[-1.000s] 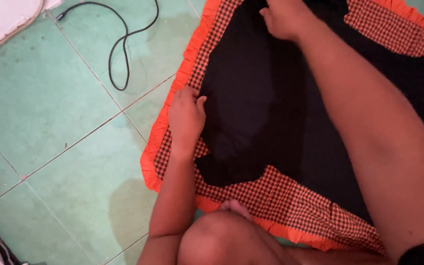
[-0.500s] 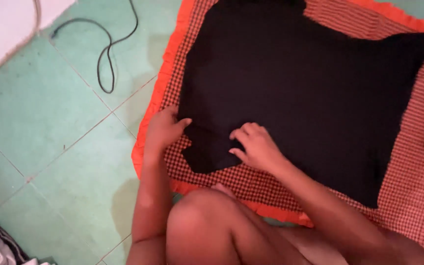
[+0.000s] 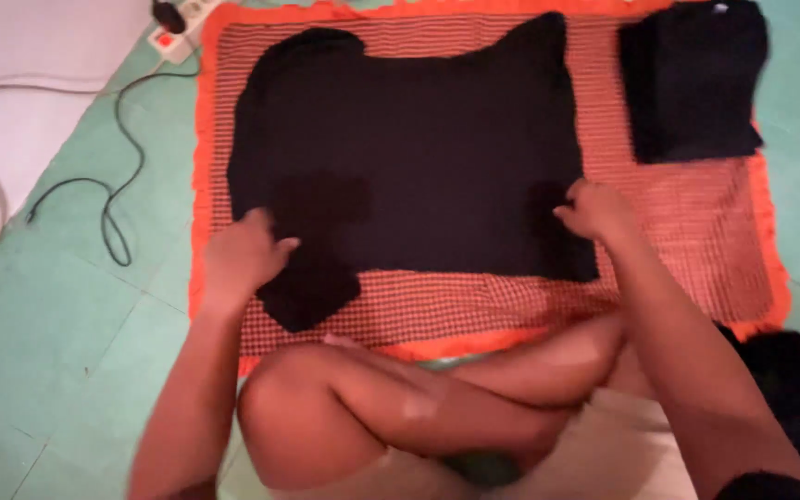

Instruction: Folding a black t-shirt into a neat rectangle on a checkered mat.

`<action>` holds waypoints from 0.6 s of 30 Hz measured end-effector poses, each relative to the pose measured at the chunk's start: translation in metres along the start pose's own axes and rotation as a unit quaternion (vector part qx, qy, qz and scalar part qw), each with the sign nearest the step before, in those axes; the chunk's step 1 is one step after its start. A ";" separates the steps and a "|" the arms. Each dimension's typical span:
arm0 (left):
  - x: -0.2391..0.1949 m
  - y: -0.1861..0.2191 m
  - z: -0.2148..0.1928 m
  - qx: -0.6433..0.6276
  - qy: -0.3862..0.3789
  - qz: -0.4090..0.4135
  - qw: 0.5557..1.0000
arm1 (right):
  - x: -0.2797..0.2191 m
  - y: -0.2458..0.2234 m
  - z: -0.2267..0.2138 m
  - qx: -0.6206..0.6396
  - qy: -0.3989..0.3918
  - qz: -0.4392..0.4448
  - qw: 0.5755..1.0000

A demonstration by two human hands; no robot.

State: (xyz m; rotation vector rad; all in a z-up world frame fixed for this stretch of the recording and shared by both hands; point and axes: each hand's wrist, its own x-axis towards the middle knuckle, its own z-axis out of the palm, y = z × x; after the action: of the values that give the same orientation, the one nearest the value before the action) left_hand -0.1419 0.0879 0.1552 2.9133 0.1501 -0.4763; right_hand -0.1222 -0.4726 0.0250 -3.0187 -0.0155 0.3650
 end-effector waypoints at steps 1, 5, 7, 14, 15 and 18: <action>-0.009 0.037 -0.010 0.030 -0.009 0.063 0.998 | -0.005 0.027 0.004 0.035 0.005 0.086 0.996; 0.014 0.111 0.098 0.199 -0.029 0.262 0.944 | -0.043 0.041 0.011 0.167 -0.013 0.208 0.964; 0.018 0.115 0.148 0.234 -0.049 0.255 0.937 | -0.049 0.045 0.024 0.185 -0.026 0.199 0.962; 0.026 0.115 0.163 0.278 -0.055 0.136 0.949 | -0.019 0.072 0.073 0.130 -0.119 0.152 0.973; 0.021 0.118 0.155 0.279 -0.057 0.131 0.949 | -0.025 0.071 0.066 0.131 -0.123 0.147 0.973; 0.026 0.109 0.156 0.267 -0.025 0.136 0.954 | -0.032 0.065 0.053 0.218 -0.070 0.170 0.959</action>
State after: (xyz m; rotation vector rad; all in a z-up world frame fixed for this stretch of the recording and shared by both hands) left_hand -0.1505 -0.0478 0.0195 3.3563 -0.4553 -0.6229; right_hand -0.1660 -0.5328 -0.0255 -2.5465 0.5077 0.5291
